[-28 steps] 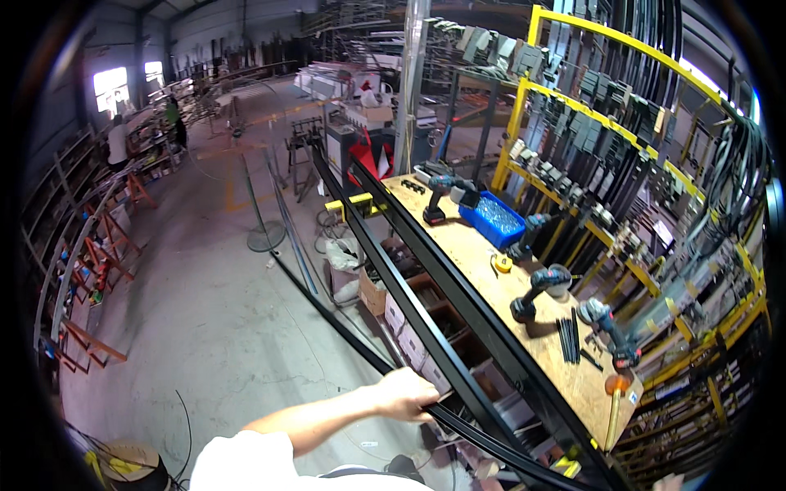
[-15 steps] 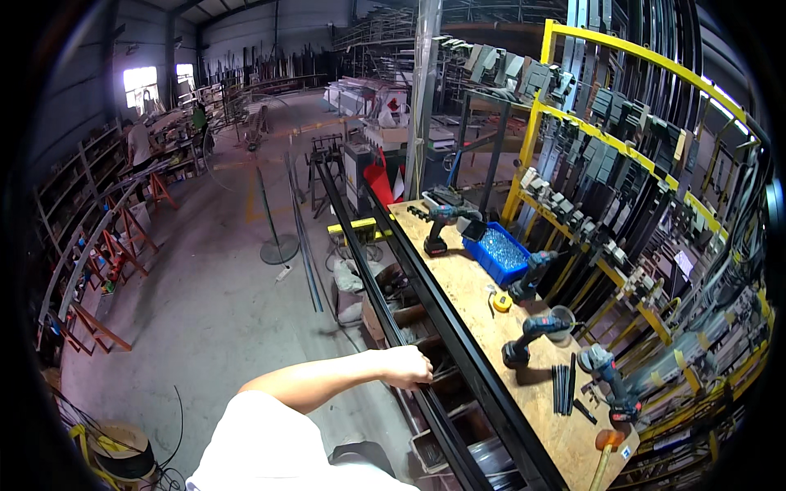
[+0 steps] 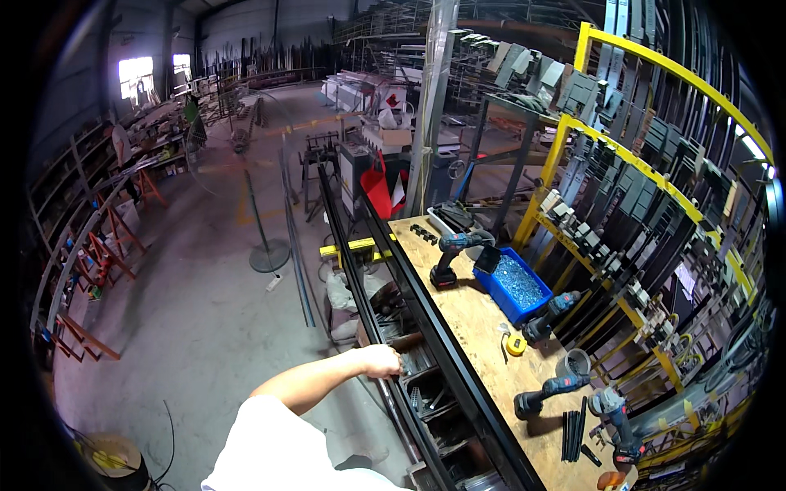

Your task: The person assembles long metal frames by drilling screws through brackets into the frame sections using a power drill. They move the metal pieces across a workbench, align brackets, and pick up screws from a bin to secure the parts.

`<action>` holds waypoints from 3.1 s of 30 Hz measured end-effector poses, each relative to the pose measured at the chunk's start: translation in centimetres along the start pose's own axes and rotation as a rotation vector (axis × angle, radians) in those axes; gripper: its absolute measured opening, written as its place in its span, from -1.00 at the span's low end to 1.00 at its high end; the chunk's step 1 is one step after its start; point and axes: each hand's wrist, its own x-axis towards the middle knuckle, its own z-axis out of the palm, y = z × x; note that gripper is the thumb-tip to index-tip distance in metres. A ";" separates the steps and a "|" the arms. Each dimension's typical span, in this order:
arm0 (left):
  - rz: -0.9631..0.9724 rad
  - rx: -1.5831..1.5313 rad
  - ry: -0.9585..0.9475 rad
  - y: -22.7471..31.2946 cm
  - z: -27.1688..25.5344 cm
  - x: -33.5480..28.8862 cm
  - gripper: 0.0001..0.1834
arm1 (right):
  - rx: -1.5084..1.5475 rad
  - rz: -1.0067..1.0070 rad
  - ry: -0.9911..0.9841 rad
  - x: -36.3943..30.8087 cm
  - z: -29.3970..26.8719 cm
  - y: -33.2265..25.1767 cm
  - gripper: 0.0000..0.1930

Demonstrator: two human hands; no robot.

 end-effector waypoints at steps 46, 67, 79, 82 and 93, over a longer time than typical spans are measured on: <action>0.457 -0.198 -0.064 20.5 -2.4 9.7 -0.62 | -0.307 0.990 0.846 -4.5 -0.9 7.9 -0.55; 0.308 -0.088 -0.099 29.0 0.8 12.3 -0.76 | 0.741 1.182 1.249 -18.7 0.4 20.0 -0.49; 0.294 -0.034 -0.069 28.8 1.5 12.1 -0.83 | 0.763 1.224 1.137 -18.5 -0.2 19.3 -0.46; 0.302 -0.048 -0.080 28.8 1.5 12.1 -0.82 | 0.807 1.211 1.146 -18.5 -0.7 19.2 -0.47; 0.283 0.017 -0.169 29.2 2.3 12.1 -0.77 | 0.856 1.129 1.093 -19.2 -1.5 20.8 -0.49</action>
